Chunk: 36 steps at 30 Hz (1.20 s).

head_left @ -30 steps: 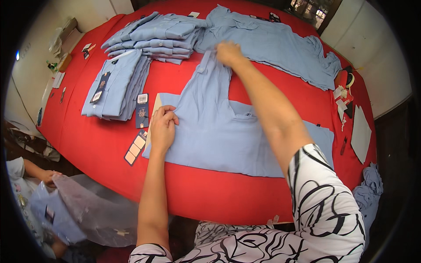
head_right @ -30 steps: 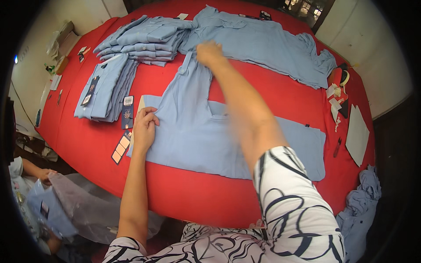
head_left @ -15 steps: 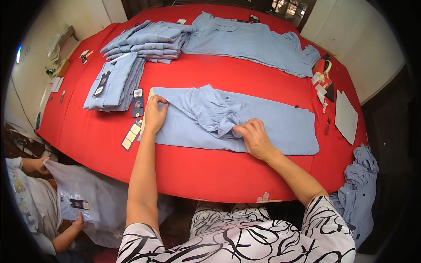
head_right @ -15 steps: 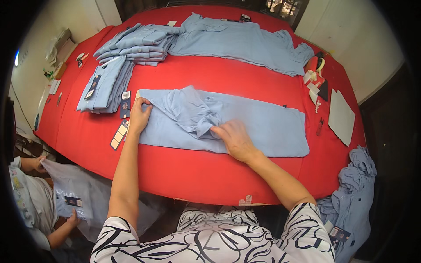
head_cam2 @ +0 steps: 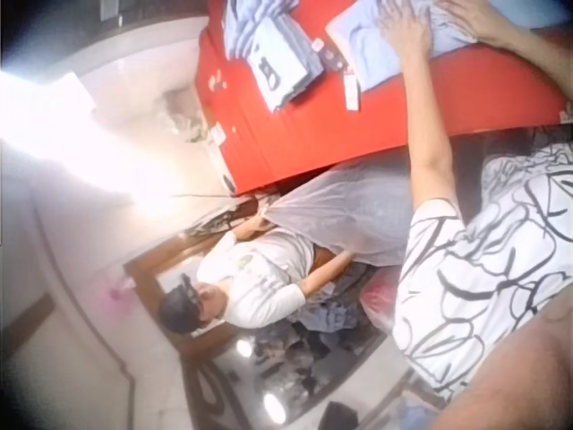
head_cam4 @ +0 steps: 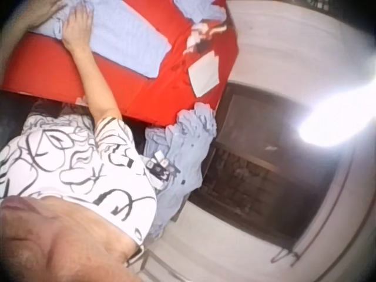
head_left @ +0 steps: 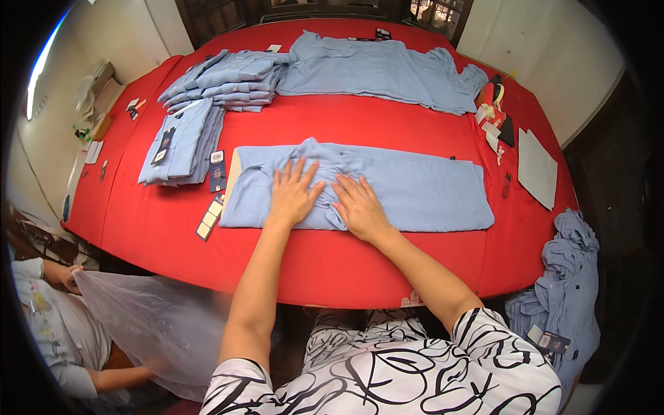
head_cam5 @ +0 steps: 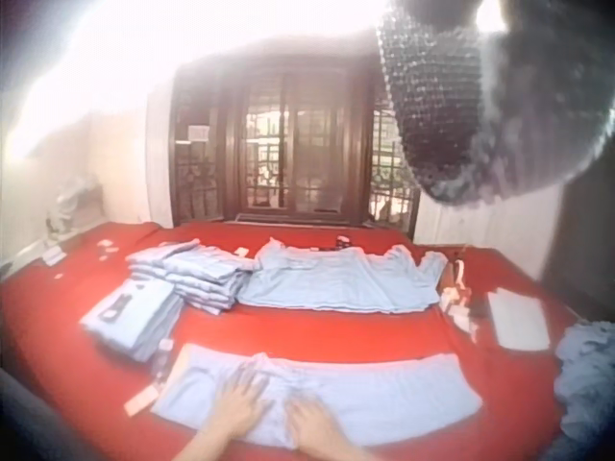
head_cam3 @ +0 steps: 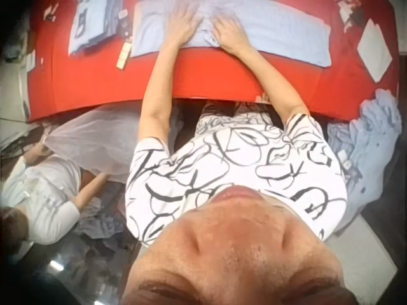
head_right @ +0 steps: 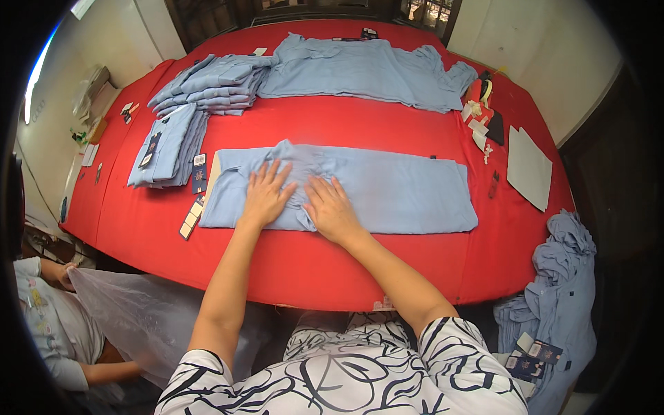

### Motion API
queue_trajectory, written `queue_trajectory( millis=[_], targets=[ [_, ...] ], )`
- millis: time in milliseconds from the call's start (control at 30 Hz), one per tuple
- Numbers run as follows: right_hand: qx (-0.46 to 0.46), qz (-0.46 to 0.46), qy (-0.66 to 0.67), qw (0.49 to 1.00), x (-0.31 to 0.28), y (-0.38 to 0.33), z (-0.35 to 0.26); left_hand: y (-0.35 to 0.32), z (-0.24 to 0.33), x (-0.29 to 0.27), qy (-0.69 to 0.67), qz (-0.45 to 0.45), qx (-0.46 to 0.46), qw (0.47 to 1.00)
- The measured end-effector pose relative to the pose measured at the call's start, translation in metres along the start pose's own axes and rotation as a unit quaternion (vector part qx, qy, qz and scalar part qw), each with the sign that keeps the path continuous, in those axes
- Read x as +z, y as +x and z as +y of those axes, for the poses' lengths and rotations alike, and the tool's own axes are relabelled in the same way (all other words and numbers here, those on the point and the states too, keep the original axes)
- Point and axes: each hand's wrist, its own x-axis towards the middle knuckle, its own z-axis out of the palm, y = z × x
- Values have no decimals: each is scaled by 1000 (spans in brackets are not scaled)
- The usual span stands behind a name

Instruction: The person folds light blue button-down shirts using a cardboard template on a red table and stacks them.

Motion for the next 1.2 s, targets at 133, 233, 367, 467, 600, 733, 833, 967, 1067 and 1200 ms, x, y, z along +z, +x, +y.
queue_trajectory(
  millis=[133,233,367,467,600,733,833,967,1067,1200],
  targets=[
    [70,23,66,995,-8,-12,5,1,-4,4,17,-4,-80,997],
    [159,44,140,976,-34,-22,3,0,-6,3,4,-10,-92,996],
    [92,5,58,994,-41,-33,19,3,6,4,31,-16,-103,994],
    [312,-4,342,886,-55,-13,6,4,6,2,70,-7,-121,990],
    [322,21,216,921,-51,5,22,2,11,6,129,19,-146,981],
    [207,63,106,971,-23,-6,38,13,36,-11,136,103,-45,984],
    [204,93,114,968,-22,-14,37,19,67,-23,-159,55,-31,985],
    [136,139,51,980,-37,-16,20,8,62,8,-161,67,-1,985],
    [37,119,54,991,-43,-28,9,5,63,19,-166,113,-29,979],
    [133,174,74,973,-43,-31,3,13,59,18,-200,90,-41,975]
  ],
)
